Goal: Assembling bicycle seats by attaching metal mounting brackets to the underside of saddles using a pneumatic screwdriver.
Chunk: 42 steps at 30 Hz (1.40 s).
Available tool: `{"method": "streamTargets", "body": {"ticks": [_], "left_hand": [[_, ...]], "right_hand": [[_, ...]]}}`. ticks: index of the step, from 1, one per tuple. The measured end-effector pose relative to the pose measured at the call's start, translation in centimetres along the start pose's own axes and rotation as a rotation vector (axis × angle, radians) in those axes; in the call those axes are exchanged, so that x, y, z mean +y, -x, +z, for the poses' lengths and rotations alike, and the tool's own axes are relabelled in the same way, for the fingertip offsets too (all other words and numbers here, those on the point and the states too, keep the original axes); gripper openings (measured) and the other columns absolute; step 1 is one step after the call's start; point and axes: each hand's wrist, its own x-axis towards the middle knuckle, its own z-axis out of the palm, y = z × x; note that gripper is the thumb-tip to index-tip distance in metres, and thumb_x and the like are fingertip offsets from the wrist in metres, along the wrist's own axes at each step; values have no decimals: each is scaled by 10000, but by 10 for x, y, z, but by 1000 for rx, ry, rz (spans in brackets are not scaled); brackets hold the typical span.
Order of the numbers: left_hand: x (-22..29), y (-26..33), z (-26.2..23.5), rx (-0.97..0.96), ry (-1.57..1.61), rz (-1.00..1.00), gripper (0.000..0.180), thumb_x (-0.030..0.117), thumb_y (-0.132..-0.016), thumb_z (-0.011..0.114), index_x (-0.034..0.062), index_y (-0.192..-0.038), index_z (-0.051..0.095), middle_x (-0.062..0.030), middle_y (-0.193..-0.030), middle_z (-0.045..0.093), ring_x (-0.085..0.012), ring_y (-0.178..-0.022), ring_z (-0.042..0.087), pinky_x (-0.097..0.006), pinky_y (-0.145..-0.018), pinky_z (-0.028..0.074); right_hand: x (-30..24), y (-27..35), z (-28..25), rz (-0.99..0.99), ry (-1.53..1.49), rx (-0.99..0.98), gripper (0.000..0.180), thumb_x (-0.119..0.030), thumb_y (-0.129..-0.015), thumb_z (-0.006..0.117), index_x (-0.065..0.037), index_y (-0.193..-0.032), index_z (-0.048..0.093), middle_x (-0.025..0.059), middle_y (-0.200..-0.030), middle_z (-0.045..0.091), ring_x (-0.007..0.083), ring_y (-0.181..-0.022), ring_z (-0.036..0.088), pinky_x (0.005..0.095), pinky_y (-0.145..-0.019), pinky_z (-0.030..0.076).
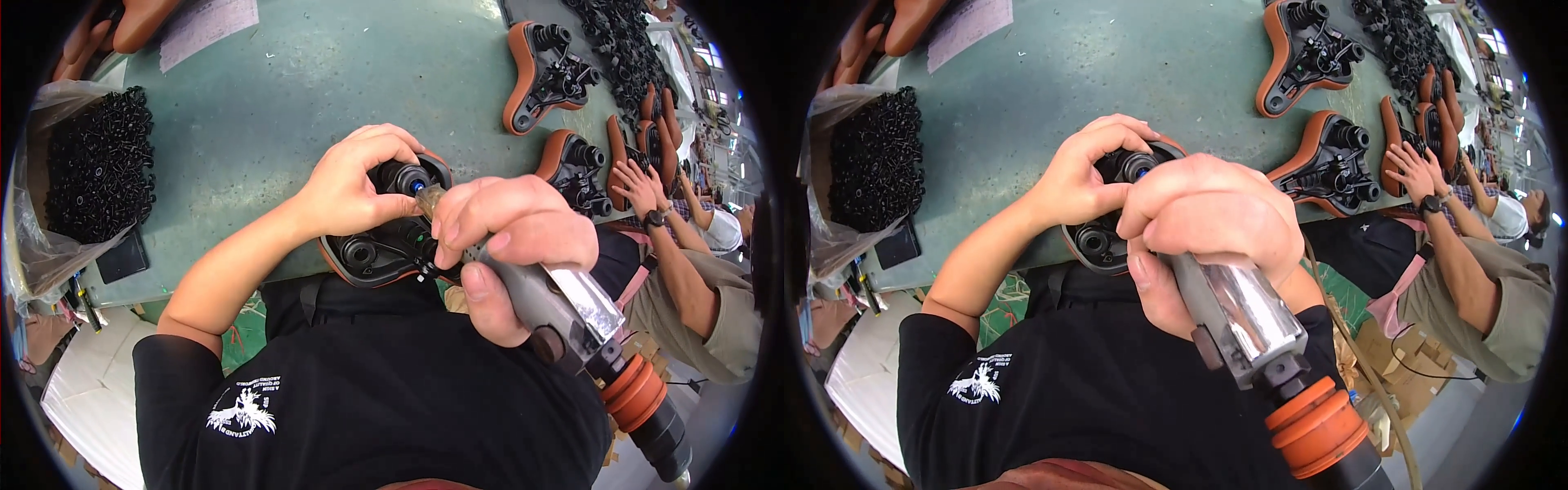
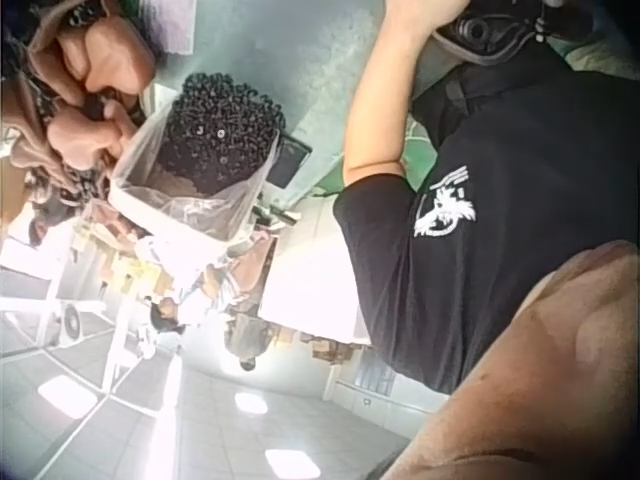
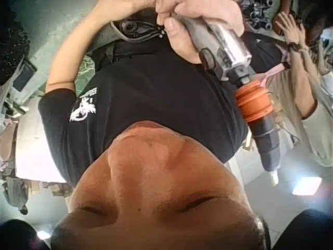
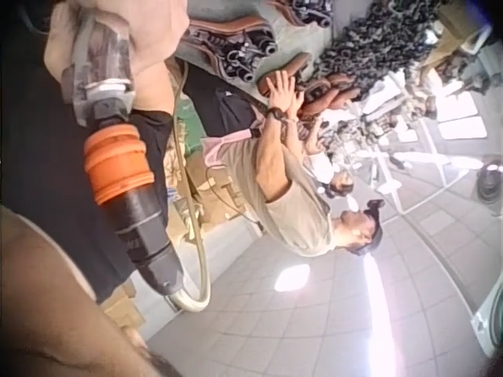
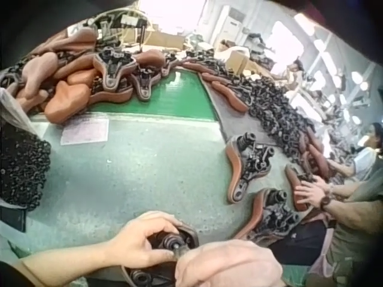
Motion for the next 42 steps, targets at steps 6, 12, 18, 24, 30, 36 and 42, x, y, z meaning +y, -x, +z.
{"method": "streamTargets", "body": {"ticks": [6,12,18,24,30,36,42], "left_hand": [[2,0,0,24,-31,23,412,172,-700,927,50,-1014,691,-104,-1191,723,-336,-1174,657,-445,-1019,512],[-2,-4,-2,30,-19,35,415,173,-698,927,47,-1012,688,-102,-1186,726,-336,-1169,659,-442,-1014,514],[0,-5,1,44,9,44,391,178,-711,906,48,-1010,689,-120,-1175,731,-347,-1121,680,-451,-986,526],[-2,-1,-10,-52,-100,112,455,259,-759,914,77,-1096,667,-116,-1242,703,-358,-1232,639,-467,-1064,491],[8,-16,-19,-255,-202,156,507,146,-725,864,55,-1182,662,-174,-1378,634,-366,-1340,583,-480,-1116,476],[35,-42,-99,-65,-286,203,442,77,-629,800,70,-1064,721,-118,-1274,711,-335,-1222,657,-431,-1064,522],[65,-110,-325,1040,-261,152,408,181,-863,868,-43,-1171,719,-112,-1171,735,-189,-1010,699,-339,-914,564]], "right_hand": [[4,-1,6,26,-8,33,338,68,-891,657,-38,-1162,486,198,-1024,633,229,-731,668,447,-759,607],[25,-5,6,-10,-73,47,245,38,-905,663,-45,-1087,522,174,-932,675,241,-727,678,443,-740,599],[28,-6,19,98,-91,167,200,55,-926,650,-68,-1025,528,138,-864,676,253,-754,677,445,-769,589],[5,-12,-2,59,3,69,291,-20,-941,673,-93,-1174,515,219,-1102,693,209,-736,671,403,-795,577],[37,27,-21,37,32,515,302,103,-932,615,-32,-1176,501,178,-1036,650,166,-743,662,328,-715,580],[86,76,-15,297,-39,701,401,109,-906,704,-7,-1256,546,102,-1046,664,147,-813,685,282,-704,583],[108,82,-28,146,-136,626,377,120,-888,730,-28,-1187,553,142,-1207,631,209,-1014,705,366,-910,587]]}}
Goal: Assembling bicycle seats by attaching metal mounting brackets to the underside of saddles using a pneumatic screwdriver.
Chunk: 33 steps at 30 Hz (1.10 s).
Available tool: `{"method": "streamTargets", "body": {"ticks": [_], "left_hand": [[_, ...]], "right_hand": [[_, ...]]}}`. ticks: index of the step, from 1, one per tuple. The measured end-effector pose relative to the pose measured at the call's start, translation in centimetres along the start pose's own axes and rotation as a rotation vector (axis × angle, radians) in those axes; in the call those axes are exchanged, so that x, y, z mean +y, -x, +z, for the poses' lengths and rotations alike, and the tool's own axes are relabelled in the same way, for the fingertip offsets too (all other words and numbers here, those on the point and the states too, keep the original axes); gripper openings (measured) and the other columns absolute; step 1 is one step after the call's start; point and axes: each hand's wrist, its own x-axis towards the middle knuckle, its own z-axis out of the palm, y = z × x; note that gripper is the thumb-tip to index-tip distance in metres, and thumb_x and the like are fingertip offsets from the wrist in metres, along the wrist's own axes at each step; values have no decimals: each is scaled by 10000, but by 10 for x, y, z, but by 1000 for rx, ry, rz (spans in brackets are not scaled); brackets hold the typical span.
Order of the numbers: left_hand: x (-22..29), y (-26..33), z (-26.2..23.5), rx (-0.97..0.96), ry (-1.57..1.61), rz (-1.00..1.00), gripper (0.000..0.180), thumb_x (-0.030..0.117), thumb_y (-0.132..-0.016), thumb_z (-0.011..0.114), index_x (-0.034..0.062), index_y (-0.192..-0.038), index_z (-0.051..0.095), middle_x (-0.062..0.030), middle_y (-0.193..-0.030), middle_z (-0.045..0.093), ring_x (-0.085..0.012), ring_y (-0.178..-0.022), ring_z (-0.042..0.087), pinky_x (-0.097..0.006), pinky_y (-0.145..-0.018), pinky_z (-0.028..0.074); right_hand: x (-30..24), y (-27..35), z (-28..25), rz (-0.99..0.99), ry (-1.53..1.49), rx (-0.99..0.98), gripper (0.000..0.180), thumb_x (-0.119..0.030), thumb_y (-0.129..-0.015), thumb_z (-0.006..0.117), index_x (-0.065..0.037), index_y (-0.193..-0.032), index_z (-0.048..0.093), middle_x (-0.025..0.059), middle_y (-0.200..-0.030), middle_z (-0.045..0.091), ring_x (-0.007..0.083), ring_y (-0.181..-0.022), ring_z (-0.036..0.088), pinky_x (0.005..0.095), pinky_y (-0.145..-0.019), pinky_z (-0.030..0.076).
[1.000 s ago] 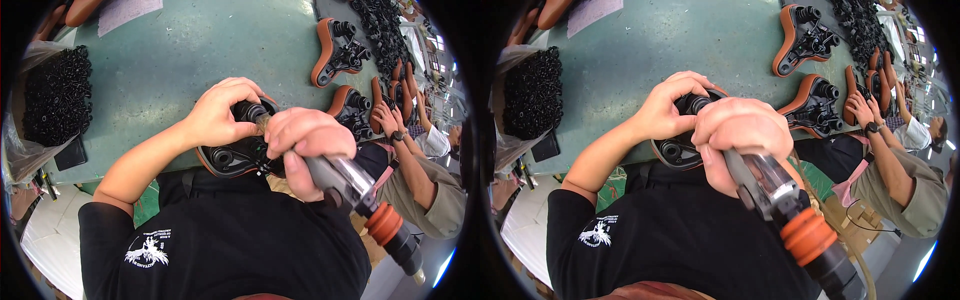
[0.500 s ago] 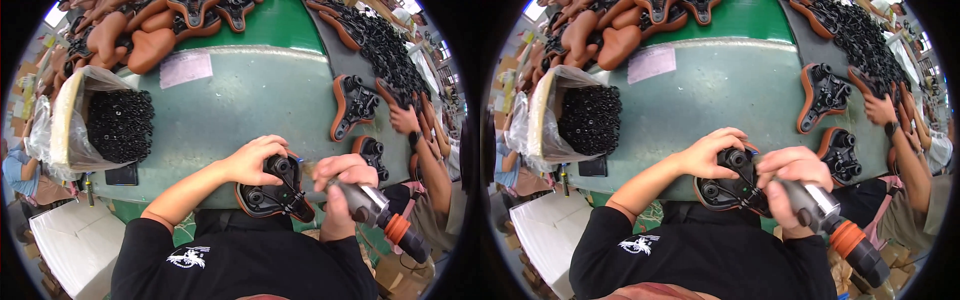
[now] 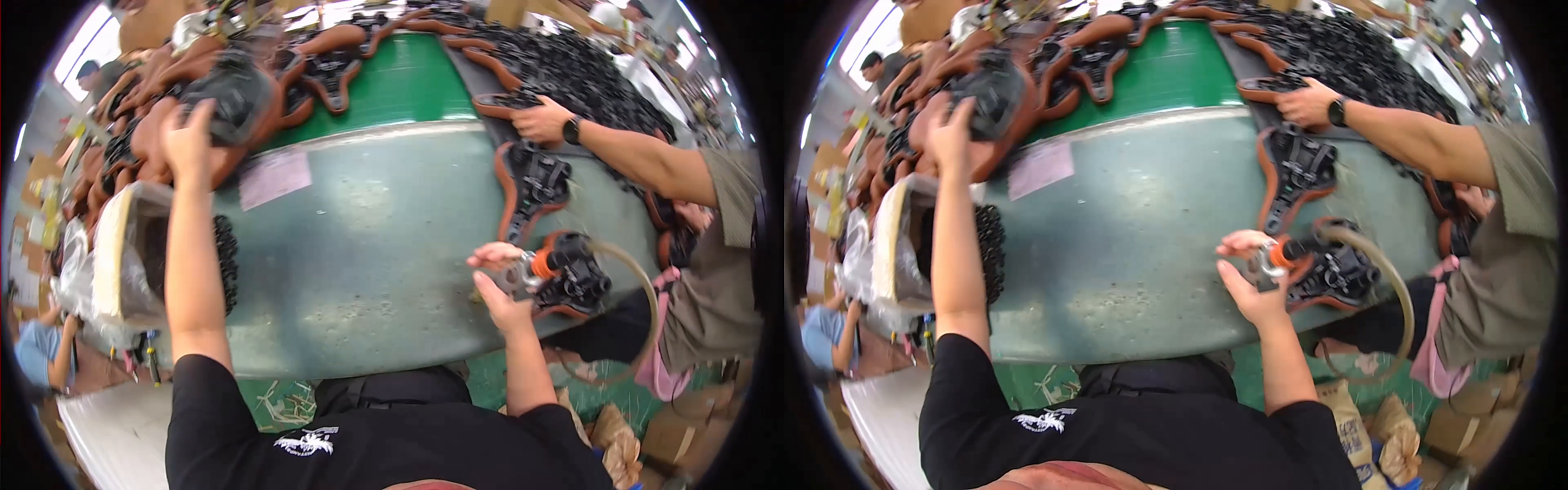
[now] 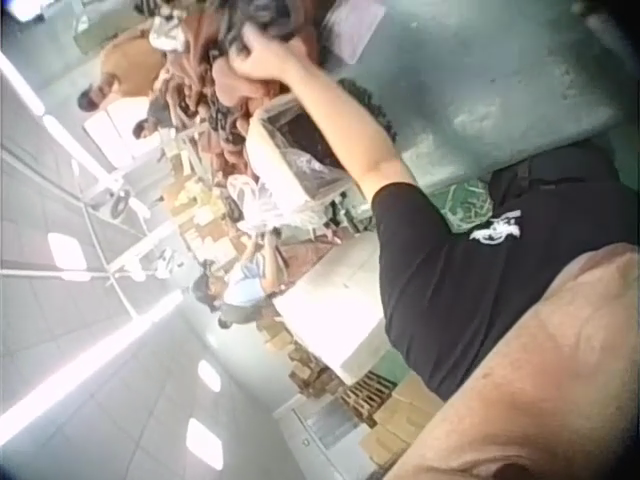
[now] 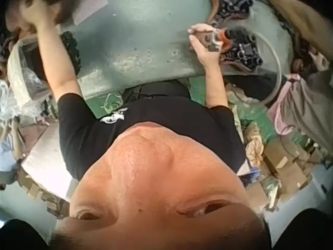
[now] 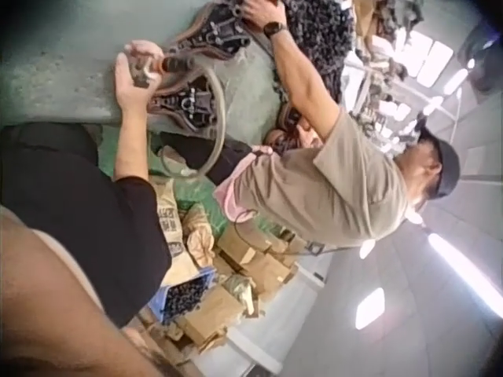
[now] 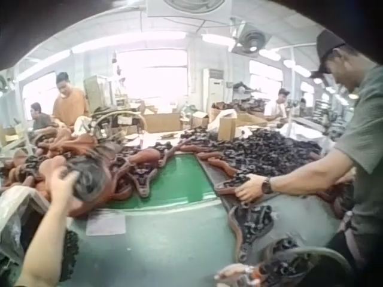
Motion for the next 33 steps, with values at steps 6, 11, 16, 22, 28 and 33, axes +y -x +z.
{"method": "streamTargets", "body": {"ticks": [6,11,16,22,28,33], "left_hand": [[-28,53,-67,-460,-567,179,218,157,-982,749,-14,-1090,669,-87,-958,704,-165,-922,663,-344,-832,537],[-36,190,-157,-675,-1260,-60,245,119,-898,743,-5,-1076,629,-200,-1067,666,-420,-998,674,-487,-865,544],[-56,230,-165,-563,-1249,-93,215,86,-924,726,-3,-1099,638,-191,-1069,669,-421,-1034,676,-493,-866,543],[-59,236,-148,-606,-1122,125,123,88,-951,699,-6,-1022,665,-175,-1024,645,-413,-977,649,-486,-832,526],[-59,246,-134,-538,-1038,209,112,83,-992,685,-13,-959,637,-164,-1036,635,-396,-975,644,-452,-835,533],[-30,291,-94,-402,-151,-294,129,95,-1087,617,-23,-1045,650,-117,-1144,717,-195,-1008,714,-337,-885,587]], "right_hand": [[-4,-21,-7,292,-49,457,298,64,-938,671,-26,-1191,539,126,-1213,634,172,-657,688,322,-620,563],[-1,-53,-22,375,-18,613,195,-11,-932,699,-17,-1074,566,117,-920,650,206,-610,666,367,-587,557],[25,-95,-17,435,-10,615,243,-18,-872,706,-4,-1058,550,113,-841,642,221,-565,666,378,-529,547],[17,-81,20,575,-14,440,232,-20,-847,713,-28,-1023,562,88,-793,648,203,-558,663,372,-507,543],[-34,7,53,804,-108,97,226,-29,-890,737,-47,-1046,574,57,-807,648,181,-592,678,363,-558,539],[-85,48,45,997,-124,-227,232,-41,-913,765,-42,-1090,616,46,-888,684,147,-678,715,315,-644,560]]}}
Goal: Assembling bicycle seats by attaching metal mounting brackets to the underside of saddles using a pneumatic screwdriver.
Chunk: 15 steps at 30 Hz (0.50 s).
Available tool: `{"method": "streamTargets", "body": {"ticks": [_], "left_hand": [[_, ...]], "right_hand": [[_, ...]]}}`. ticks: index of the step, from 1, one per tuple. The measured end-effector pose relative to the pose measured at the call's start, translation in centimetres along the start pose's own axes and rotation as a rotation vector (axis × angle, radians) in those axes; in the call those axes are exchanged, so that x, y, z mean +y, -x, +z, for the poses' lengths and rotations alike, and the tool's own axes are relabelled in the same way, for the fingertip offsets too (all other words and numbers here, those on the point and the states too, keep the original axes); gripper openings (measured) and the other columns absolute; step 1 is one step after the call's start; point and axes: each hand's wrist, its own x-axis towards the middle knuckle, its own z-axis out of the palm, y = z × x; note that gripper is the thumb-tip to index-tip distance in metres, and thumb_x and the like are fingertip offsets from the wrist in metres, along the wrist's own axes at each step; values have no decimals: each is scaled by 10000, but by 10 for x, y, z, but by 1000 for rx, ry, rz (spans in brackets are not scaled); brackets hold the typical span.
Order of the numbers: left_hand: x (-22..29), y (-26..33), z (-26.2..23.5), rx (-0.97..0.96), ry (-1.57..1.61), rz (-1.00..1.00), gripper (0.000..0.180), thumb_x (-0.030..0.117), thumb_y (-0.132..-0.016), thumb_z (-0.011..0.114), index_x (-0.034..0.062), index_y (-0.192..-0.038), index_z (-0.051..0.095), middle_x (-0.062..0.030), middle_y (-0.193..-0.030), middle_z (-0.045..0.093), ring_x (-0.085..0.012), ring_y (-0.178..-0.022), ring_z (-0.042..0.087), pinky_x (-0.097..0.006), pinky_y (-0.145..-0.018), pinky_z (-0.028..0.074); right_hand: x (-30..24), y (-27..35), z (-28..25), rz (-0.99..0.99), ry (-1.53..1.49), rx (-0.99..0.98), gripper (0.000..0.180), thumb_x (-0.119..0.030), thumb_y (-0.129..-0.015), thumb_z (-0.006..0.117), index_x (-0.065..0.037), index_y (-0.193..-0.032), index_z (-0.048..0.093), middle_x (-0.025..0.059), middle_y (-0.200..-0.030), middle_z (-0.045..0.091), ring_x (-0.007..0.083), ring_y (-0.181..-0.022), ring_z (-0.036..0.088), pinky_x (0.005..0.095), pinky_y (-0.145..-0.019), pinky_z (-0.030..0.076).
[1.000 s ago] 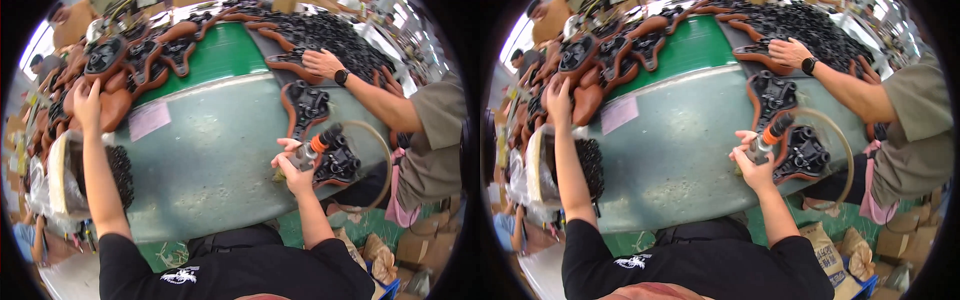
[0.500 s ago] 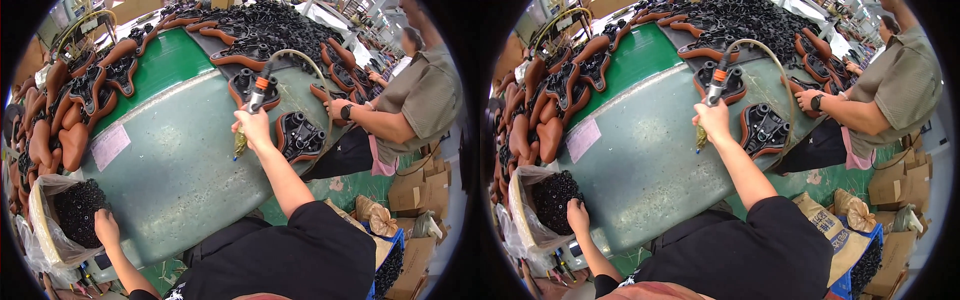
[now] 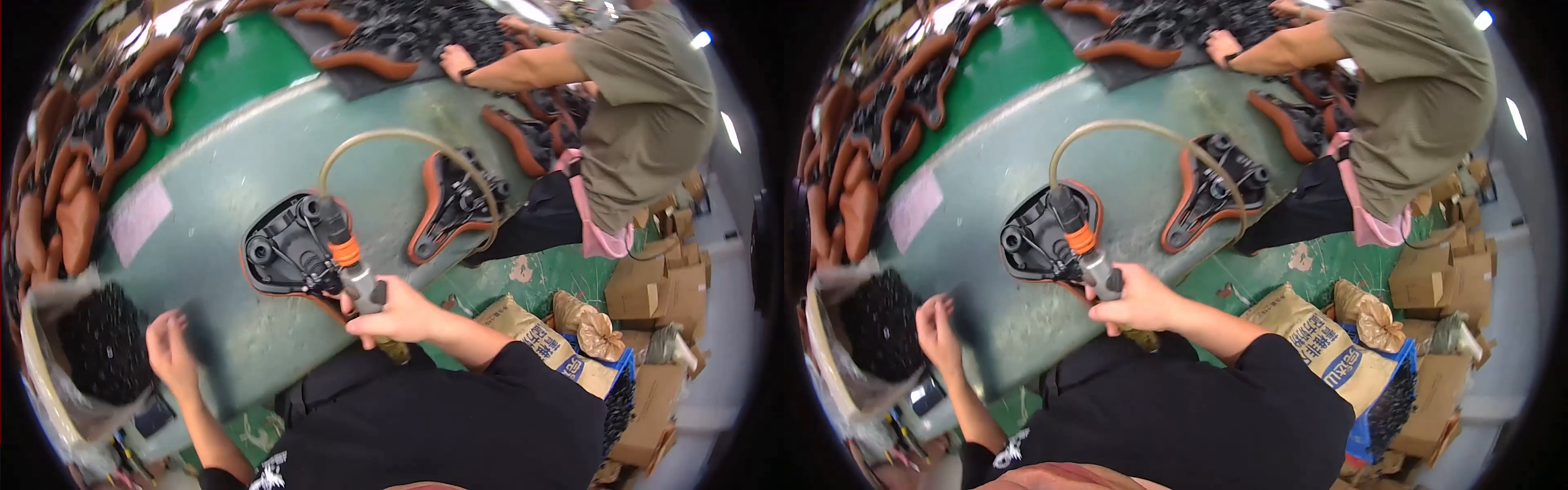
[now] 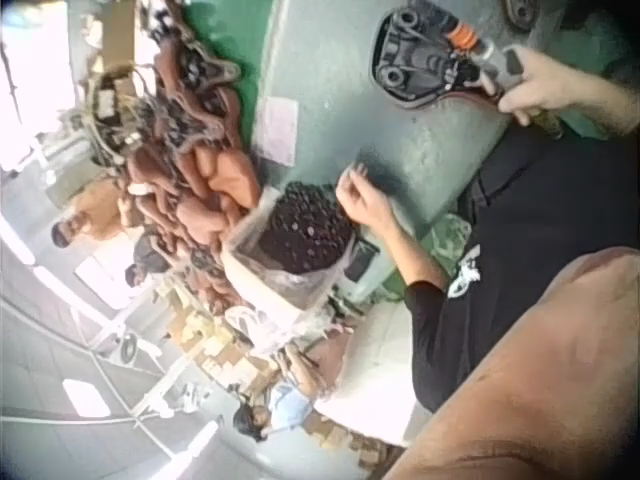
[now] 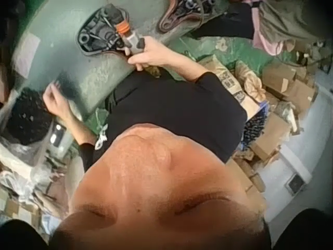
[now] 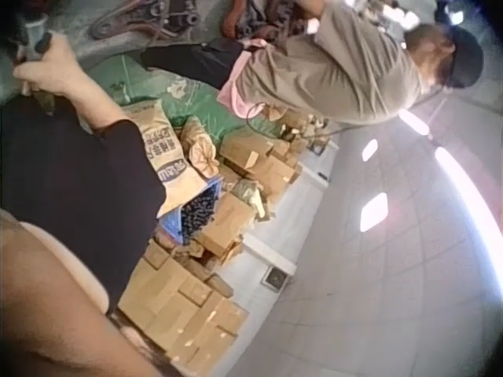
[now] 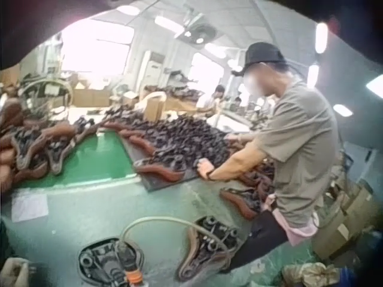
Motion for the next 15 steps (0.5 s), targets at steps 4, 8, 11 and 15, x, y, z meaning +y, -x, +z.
{"method": "streamTargets", "body": {"ticks": [4,8,11,15], "left_hand": [[52,36,47,-217,603,-168,71,0,-1029,647,22,-1081,604,-109,-934,685,-179,-753,665,-318,-681,559],[84,65,84,-463,959,-218,142,34,-1025,674,-34,-1150,685,-149,-987,704,-214,-783,693,-351,-692,584],[97,75,112,-582,1162,-304,218,36,-1018,695,-53,-1215,720,-174,-1064,712,-248,-822,725,-364,-704,609],[104,79,126,-591,1354,-375,220,23,-993,728,-53,-1199,739,-182,-1104,716,-265,-840,741,-369,-712,624]], "right_hand": [[-35,26,3,-139,86,135,348,-9,-834,778,-3,-1149,629,199,-1135,748,129,-674,690,285,-630,561],[-55,11,5,-823,-192,-170,489,-167,-885,718,-23,-1305,513,207,-1087,633,225,-685,688,386,-675,589],[-67,-2,26,-1176,-189,-294,327,-176,-990,681,-75,-1231,484,110,-1062,602,223,-718,690,402,-669,591],[-73,-6,39,-1209,-159,-376,310,-114,-990,681,-85,-1207,462,100,-1061,590,224,-726,691,407,-681,594]]}}
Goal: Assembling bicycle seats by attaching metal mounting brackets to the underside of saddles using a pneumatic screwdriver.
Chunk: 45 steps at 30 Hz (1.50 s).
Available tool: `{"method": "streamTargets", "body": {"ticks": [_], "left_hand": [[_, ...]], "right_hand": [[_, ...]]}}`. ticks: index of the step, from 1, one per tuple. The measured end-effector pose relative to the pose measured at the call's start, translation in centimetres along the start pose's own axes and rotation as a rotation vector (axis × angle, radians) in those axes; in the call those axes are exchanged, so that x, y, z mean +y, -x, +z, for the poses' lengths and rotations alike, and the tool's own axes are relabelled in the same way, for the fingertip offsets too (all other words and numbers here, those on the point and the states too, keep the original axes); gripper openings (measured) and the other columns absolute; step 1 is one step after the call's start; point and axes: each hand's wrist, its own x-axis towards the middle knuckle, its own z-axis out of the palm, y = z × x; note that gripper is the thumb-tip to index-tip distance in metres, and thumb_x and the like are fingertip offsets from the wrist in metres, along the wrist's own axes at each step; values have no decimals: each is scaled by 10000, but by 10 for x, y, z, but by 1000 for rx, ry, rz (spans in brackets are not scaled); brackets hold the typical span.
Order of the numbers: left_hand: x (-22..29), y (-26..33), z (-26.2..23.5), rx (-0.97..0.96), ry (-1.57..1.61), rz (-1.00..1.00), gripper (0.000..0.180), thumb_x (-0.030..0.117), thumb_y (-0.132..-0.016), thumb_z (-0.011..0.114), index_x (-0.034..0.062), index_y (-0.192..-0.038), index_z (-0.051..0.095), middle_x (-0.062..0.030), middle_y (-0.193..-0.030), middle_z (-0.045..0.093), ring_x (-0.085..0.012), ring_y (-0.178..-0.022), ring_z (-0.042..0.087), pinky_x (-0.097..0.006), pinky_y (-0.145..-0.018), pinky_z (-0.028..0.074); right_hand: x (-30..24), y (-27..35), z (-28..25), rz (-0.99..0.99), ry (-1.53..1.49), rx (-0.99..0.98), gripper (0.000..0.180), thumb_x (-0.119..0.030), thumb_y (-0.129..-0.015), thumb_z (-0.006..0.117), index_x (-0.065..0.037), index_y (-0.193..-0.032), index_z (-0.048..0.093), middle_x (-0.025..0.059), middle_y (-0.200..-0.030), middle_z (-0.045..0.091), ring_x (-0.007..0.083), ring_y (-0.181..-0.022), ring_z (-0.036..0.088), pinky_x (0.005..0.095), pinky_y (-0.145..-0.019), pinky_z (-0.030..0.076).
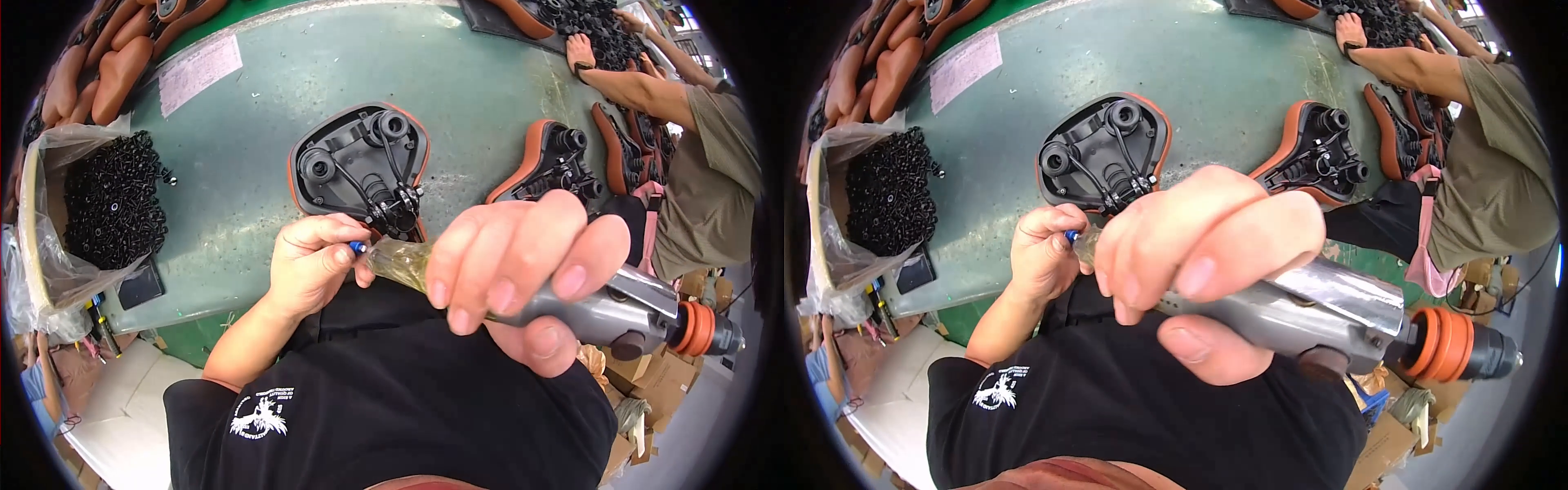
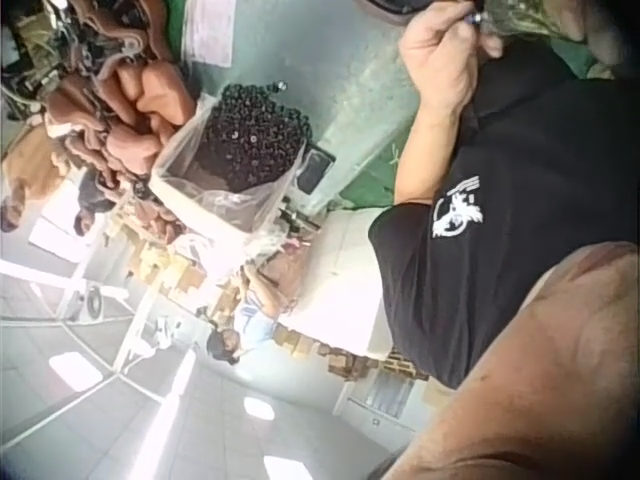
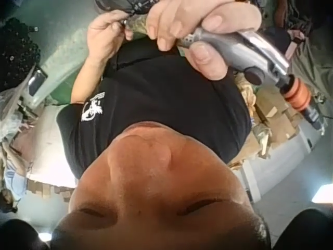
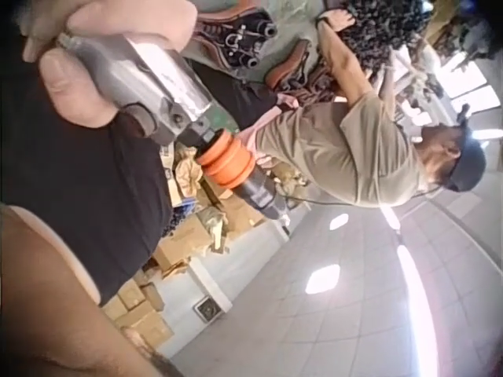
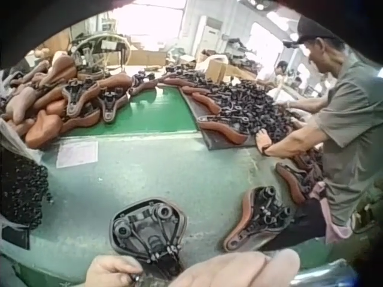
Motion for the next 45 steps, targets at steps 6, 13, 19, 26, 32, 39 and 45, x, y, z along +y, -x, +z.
{"method": "streamTargets", "body": {"ticks": [6,13,19,26,32,39,45], "left_hand": [[5,-1,-9,4,-425,181,194,-30,-936,772,-65,-1126,759,-191,-1129,704,-265,-867,752,-372,-731,657],[41,-33,-14,-195,-1572,768,560,389,-979,770,-64,-1289,657,-218,-1301,682,-354,-1159,685,-482,-1007,546],[11,-54,-56,380,-1288,371,644,139,-816,879,-20,-1368,587,-228,-1452,596,-318,-1354,582,-412,-1147,443],[-5,-59,-63,380,-1044,490,359,76,-759,818,0,-1077,668,-157,-1230,731,-316,-1273,635,-513,-1184,427],[3,-62,-70,336,-1137,655,339,116,-725,818,41,-1024,677,-97,-1081,770,-295,-1096,711,-540,-1168,441],[0,-60,-70,406,-1184,685,374,178,-714,855,52,-1025,688,-92,-1114,761,-364,-1178,675,-491,-1122,493],[-1,-58,-68,430,-1212,672,396,222,-730,870,39,-1031,688,-119,-1258,723,-373,-1245,644,-466,-1067,509]], "right_hand": [[-2,-3,4,180,119,9,345,-55,-963,663,-80,-1230,446,118,-1067,576,231,-716,665,420,-693,590],[11,-19,-23,-33,70,-204,316,-49,-951,699,-68,-1183,485,146,-1066,611,251,-771,691,432,-682,603],[22,-39,-25,115,280,-299,413,-16,-980,611,-88,-1345,431,180,-1156,575,240,-792,678,468,-786,580],[59,-50,-20,130,282,-360,395,6,-986,606,-73,-1334,438,216,-1164,584,234,-819,677,502,-843,590],[77,-59,1,245,410,-476,390,59,-958,629,-67,-1281,450,220,-1128,592,267,-852,676,481,-878,596],[106,-47,14,300,475,-413,181,19,-947,655,-52,-1059,531,159,-910,656,260,-759,669,479,-818,589],[118,-42,4,316,496,-385,215,-1,-975,658,-45,-1128,514,195,-990,668,239,-773,660,449,-799,582]]}}
